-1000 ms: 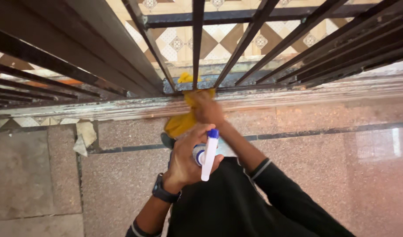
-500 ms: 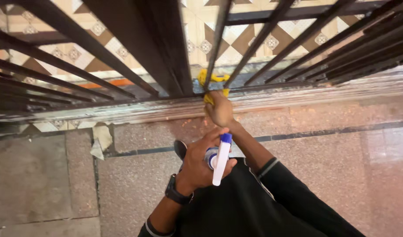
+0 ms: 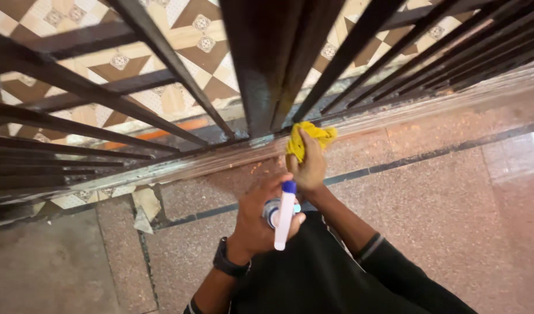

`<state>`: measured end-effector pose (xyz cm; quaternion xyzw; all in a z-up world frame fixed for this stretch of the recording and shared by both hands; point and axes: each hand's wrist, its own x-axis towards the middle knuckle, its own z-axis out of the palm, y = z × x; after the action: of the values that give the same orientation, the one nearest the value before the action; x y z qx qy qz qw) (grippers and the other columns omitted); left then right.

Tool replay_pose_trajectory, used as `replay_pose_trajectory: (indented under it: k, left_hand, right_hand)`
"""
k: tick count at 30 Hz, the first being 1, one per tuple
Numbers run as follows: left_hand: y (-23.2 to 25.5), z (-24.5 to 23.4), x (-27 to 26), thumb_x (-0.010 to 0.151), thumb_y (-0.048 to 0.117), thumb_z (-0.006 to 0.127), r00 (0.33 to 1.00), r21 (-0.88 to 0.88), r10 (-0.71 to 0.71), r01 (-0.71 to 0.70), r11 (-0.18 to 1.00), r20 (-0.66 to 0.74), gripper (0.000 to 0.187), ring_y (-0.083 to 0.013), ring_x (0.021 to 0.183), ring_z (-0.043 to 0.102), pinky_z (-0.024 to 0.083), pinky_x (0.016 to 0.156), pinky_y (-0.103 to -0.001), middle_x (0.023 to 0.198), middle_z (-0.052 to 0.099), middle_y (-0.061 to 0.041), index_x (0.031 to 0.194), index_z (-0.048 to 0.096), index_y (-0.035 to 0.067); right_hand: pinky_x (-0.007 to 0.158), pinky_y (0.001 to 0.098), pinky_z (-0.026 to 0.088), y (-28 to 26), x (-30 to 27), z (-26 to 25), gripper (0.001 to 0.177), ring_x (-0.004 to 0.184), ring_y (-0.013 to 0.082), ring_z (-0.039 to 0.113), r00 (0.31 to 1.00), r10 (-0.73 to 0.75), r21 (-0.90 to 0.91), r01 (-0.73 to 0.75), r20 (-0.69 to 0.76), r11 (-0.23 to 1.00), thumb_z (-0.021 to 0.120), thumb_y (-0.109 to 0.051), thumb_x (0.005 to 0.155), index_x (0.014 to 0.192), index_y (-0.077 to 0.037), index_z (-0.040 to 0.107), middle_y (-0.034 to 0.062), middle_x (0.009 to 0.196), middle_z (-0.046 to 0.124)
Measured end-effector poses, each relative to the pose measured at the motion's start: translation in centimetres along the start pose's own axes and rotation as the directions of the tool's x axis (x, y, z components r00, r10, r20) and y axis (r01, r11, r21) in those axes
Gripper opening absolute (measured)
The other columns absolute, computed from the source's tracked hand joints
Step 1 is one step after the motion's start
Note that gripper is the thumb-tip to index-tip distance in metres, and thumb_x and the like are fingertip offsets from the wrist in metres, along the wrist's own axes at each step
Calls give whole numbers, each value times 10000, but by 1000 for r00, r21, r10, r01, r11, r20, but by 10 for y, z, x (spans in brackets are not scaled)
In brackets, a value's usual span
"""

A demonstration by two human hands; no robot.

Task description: The person wipes the vertical bars and frame of a metal gate with a yellow cloth while holding a spray bottle in their other hand.

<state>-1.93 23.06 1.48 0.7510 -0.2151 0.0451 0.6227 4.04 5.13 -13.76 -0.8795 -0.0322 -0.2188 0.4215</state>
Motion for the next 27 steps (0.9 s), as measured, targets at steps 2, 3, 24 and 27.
replay_pose_trajectory:
  k: [2, 3, 24, 27]
  left_hand:
    - [-3, -11, -1, 777, 192, 857, 1000, -17, -1, 1, 1000, 15, 708, -212, 880, 771, 613, 835, -329, 981, 763, -78, 1405, 559, 59]
    - [-3, -15, -4, 785, 196, 858, 1000, -38, -4, 5, 999, 28, 712, -211, 880, 782, 616, 844, -329, 983, 767, -76, 1412, 550, 59]
    - [-18, -43, -24, 788, 220, 865, 997, -55, -20, 24, 998, 78, 712, -223, 868, 784, 614, 818, -327, 974, 766, -91, 1395, 539, 40]
    - [-21, -41, -17, 788, 208, 865, 994, -9, 71, -70, 997, 83, 708, -248, 926, 771, 599, 861, -347, 1028, 754, -116, 1394, 539, 43]
  right_hand:
    - [1000, 465, 499, -6, -3, 0, 665, 1141, 429, 618, 999, -21, -30, 20, -31, 999, 661, 17, 768, 1418, -12, 525, 235, 1241, 622]
    - [1025, 459, 502, -10, -5, 0, 676, 1160, 422, 621, 999, -2, -57, 0, -35, 998, 642, 32, 767, 1429, -30, 520, 226, 1251, 622]
    - [1112, 398, 401, 20, 14, 44, 915, 1324, 358, 513, 968, -44, 443, -72, 245, 893, 512, 157, 787, 1612, -64, 182, 213, 1471, 483]
    - [1080, 348, 456, 24, 42, 65, 888, 1276, 239, 533, 966, 39, 528, -173, 255, 832, 504, 159, 792, 1604, -88, 242, 135, 1380, 532]
